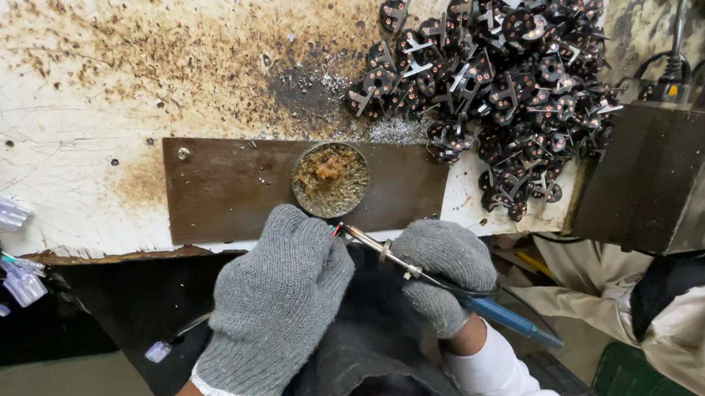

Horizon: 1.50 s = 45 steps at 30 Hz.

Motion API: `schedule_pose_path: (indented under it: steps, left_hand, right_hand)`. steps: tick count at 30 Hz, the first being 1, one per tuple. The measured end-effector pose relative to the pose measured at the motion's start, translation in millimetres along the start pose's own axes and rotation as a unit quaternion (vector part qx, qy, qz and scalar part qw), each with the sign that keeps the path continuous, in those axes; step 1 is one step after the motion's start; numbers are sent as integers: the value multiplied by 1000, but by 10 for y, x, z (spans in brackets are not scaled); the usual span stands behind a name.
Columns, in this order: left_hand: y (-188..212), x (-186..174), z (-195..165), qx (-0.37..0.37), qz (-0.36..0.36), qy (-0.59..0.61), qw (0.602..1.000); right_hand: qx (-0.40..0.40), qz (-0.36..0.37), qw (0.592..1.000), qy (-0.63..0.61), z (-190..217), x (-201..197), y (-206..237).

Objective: The person solders wire leads onto small metal lamp-holder components at a workbench. They dip wire ends into a flux container, hold a component with pliers, and use a soldering iron to attach the wires, setting finished pieces aside and repeating the process.

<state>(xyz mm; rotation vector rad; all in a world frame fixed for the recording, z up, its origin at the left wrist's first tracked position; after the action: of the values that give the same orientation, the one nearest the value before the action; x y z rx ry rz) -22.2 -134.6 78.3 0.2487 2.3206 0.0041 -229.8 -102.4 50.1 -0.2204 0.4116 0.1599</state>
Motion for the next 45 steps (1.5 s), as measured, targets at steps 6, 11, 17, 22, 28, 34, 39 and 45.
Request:
schedule_pose_path:
  steps: [6,11,17,22,28,34,39,45]
  left_hand:
    - [14,19,14,-9,-12,16,1000]
    - [29,35,33,-24,-24,5,999]
    - [-34,-196,14,-54,-41,-45,997]
    - [-34,-397,179,-63,-57,-84,993]
    - [-79,-326,185,-52,-69,-56,995]
    - [-84,-335,218,-50,-82,-31,995]
    - [-43,-309,220,-56,-83,-44,994]
    - [51,-381,205,-60,-68,-74,993]
  right_hand:
    - [224,-67,916,-326,-352,-168,165]
    - [174,-283,746,-577,-498,-451,532]
    - [148,-288,924,-205,-372,-156,271]
    - [62,-342,934,-79,-32,-146,-40]
    - [-55,-184,966,175,-38,-81,-298]
    - [-58,-192,978,57,-102,-127,-128]
    - [-63,-155,981,99,-50,-144,-262]
    - [-94,-147,973,155,115,-128,-416]
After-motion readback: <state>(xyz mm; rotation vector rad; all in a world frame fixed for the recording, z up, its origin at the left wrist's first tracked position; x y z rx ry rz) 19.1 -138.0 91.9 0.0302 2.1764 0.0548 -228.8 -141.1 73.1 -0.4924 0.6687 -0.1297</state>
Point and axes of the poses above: each hand's wrist, its own y-axis away from the middle knuckle, its own x-axis out of the palm, z = x × y, the point moved 6 cm from there along -y, towards the middle knuckle, and after that the axes turned 8 degrees about -y, right-handed, at the moved point
